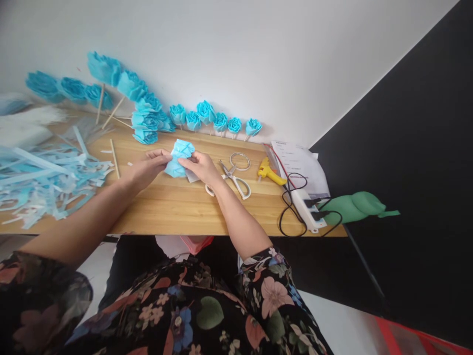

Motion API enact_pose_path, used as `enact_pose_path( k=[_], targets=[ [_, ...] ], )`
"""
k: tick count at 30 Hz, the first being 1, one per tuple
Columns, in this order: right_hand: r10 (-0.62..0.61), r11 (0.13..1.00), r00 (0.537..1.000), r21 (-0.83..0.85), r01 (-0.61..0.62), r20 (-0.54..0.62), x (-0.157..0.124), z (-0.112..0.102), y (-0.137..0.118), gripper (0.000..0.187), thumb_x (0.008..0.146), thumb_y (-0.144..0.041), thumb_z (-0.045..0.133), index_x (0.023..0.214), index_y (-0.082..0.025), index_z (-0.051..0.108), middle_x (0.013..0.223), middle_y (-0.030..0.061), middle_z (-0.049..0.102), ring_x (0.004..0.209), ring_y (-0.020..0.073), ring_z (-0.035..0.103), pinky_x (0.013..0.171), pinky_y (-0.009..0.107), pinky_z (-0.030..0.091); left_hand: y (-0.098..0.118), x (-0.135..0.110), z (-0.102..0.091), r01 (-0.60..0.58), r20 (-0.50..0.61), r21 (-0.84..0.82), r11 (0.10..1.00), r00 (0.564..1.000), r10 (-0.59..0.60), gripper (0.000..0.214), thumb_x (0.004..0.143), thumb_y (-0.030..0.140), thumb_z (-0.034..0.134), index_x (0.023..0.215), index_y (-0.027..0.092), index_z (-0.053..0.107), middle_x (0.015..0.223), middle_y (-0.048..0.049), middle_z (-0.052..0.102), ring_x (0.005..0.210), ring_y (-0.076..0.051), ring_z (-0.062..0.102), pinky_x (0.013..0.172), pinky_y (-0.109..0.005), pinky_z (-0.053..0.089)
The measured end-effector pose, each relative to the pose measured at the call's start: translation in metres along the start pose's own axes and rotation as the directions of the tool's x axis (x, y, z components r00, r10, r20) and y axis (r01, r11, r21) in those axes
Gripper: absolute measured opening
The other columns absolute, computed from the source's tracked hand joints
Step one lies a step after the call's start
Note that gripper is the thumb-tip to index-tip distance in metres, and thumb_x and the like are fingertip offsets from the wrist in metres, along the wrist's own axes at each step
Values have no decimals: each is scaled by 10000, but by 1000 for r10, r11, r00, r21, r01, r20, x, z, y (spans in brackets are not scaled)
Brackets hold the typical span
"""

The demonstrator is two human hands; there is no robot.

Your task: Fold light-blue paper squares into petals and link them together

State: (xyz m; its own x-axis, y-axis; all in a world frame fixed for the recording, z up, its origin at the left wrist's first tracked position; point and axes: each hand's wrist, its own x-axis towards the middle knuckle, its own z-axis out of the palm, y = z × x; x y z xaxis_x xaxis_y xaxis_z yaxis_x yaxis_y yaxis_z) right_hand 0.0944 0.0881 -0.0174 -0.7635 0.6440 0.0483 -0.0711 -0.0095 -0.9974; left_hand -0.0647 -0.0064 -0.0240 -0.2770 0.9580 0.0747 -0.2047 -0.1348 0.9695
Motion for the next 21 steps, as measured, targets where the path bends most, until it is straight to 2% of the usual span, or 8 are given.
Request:
enact_pose_path(
  k=[2,5,11,14,17,21],
  targets=[
    [12,1000,999,5,-12,-32,1,0,2,475,614,-532,841,891,-182,679,843,15,727,761,142,639,707,260,519,0,0,1,16,3,0,1000,1000,-16,241,734,371,757,681,155,666,632,-14,613,603,-122,558,612,-251,447],
    [31,999,999,-21,-31,-22,0,-1,3,449,623,-530,833,861,-184,673,793,0,703,707,132,614,661,254,503,-1,0,1,14,-1,11,1000,1000,-14,271,743,414,761,725,157,679,670,-18,639,625,-128,572,633,-257,453],
    [-22,989,999,-145,15,-45,-3,-2,-2,434,741,-595,729,699,-184,594,675,-24,616,649,105,548,616,233,443,-1,0,0,-41,-50,46,998,998,43,269,682,386,812,697,163,663,640,0,623,597,-116,543,632,-260,443],
    [-33,991,999,-132,27,-41,-4,0,-2,437,732,-612,731,770,-187,631,726,-14,647,676,118,571,636,242,468,1,-1,1,-51,-40,52,997,998,53,297,673,407,824,684,161,657,623,2,613,587,-114,536,621,-261,442],
    [-17,995,1000,-95,16,-12,-3,1,1,449,699,-592,770,887,-196,671,794,-1,686,704,140,606,640,257,501,2,-2,3,-38,32,22,999,999,38,339,654,436,853,692,161,657,622,3,617,581,-118,541,613,-266,453],
    [-6,993,1000,-119,5,-7,-2,-1,6,451,710,-607,765,865,-194,672,783,4,684,699,143,606,630,254,505,0,-2,3,-4,87,-55,999,996,8,355,654,451,866,712,164,664,627,6,614,561,-110,532,595,-262,451]
  ],
)
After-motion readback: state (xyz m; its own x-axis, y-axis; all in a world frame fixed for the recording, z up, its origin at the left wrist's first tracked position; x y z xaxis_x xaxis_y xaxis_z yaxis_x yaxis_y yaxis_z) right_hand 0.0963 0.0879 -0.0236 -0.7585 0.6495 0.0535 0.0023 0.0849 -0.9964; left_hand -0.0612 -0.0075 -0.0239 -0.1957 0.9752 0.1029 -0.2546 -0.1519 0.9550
